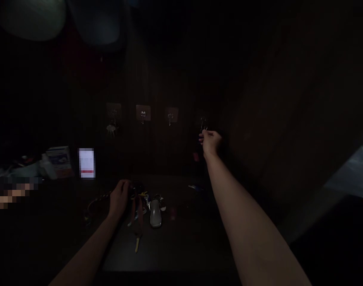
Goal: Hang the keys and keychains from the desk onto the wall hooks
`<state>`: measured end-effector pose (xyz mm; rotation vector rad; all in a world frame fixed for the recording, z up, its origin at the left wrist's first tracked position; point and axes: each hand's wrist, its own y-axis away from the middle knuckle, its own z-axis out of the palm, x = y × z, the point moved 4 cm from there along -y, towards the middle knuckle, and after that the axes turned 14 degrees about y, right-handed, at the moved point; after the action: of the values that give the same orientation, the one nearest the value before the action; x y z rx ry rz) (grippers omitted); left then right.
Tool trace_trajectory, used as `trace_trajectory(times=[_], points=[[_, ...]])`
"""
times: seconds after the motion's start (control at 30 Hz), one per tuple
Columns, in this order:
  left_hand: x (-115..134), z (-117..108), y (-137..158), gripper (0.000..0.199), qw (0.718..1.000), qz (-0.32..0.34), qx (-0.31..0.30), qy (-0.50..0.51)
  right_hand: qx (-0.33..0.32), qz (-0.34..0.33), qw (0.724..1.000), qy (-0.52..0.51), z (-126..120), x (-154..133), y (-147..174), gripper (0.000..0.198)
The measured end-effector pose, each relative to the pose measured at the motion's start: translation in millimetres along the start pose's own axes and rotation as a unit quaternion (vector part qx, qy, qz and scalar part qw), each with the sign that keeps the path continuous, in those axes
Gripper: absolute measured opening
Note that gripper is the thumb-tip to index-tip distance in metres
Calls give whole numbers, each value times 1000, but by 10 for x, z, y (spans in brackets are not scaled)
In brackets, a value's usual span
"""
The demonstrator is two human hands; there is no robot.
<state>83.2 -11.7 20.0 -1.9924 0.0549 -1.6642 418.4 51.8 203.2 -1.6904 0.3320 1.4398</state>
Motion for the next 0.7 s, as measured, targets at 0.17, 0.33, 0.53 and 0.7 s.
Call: trace_trajectory(times=[0.17, 0.33, 0.53, 0.7], points=[[-26, 0, -7, 30, 1000, -10, 2, 3, -22, -10, 999, 21, 52, 12, -22, 13], [-32, 5, -7, 29, 1000, -12, -1, 12, -30, 18, 999, 34, 89, 80, -25, 18], [-25, 2, -13, 29, 1000, -20, -1, 14, -60, 39, 997, 30, 144, 183, 37, 15], [-23, 4, -17, 29, 1000, -22, -6, 9, -63, 44, 997, -17, 117, 321, 176, 13]])
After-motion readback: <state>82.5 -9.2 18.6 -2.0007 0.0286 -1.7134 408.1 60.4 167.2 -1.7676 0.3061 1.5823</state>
